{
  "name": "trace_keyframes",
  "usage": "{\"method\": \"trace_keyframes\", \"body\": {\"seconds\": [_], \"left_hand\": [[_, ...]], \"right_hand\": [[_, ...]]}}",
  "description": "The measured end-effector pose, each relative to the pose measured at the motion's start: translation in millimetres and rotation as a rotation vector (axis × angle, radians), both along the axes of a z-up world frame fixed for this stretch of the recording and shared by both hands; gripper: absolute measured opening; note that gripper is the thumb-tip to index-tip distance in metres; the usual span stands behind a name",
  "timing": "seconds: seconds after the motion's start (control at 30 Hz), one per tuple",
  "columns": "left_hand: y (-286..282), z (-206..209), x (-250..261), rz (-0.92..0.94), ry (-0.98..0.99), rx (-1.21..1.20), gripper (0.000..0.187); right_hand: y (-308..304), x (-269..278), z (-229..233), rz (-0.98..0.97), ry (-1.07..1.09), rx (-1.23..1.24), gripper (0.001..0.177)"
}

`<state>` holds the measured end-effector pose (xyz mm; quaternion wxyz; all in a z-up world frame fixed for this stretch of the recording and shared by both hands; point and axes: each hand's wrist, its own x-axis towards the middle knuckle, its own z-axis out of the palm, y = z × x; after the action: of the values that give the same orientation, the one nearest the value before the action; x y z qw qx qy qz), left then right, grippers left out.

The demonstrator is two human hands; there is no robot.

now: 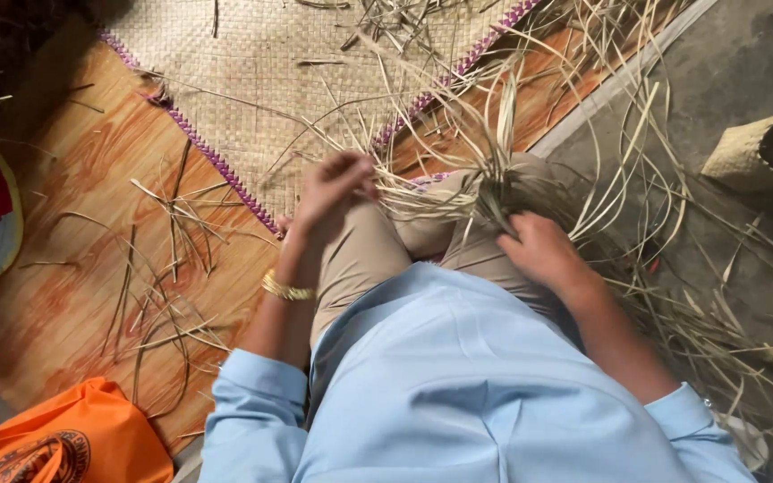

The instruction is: Weaving dried plant fibers into a small basket while sitting on the floor.

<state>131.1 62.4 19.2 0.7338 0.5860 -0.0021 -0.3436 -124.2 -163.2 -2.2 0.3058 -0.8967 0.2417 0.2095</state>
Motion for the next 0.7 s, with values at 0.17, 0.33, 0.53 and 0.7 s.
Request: {"method": "trace_keyframes", "body": {"seconds": [0.17,0.33,0.53,0.7], "left_hand": [[-24,19,-63,-0.654,-0.27,0.226,0.026],[-72,-29,-146,-0.84,-1.133,0.631,0.016],[-80,-36,-151,-1.052,-1.134,0.585,0.024],[-57,1,-90,-1.012,-0.271,0.255,0.067]], "right_hand": [[4,23,57,-0.323,0.043,0.291,0.033],[4,27,59,-0.408,-0.07,0.403,0.053],[4,17,14,-0.365,-0.067,0.154,0.046],[4,-17,-32,-0.157,-0.051,-0.123,0.02]]}}
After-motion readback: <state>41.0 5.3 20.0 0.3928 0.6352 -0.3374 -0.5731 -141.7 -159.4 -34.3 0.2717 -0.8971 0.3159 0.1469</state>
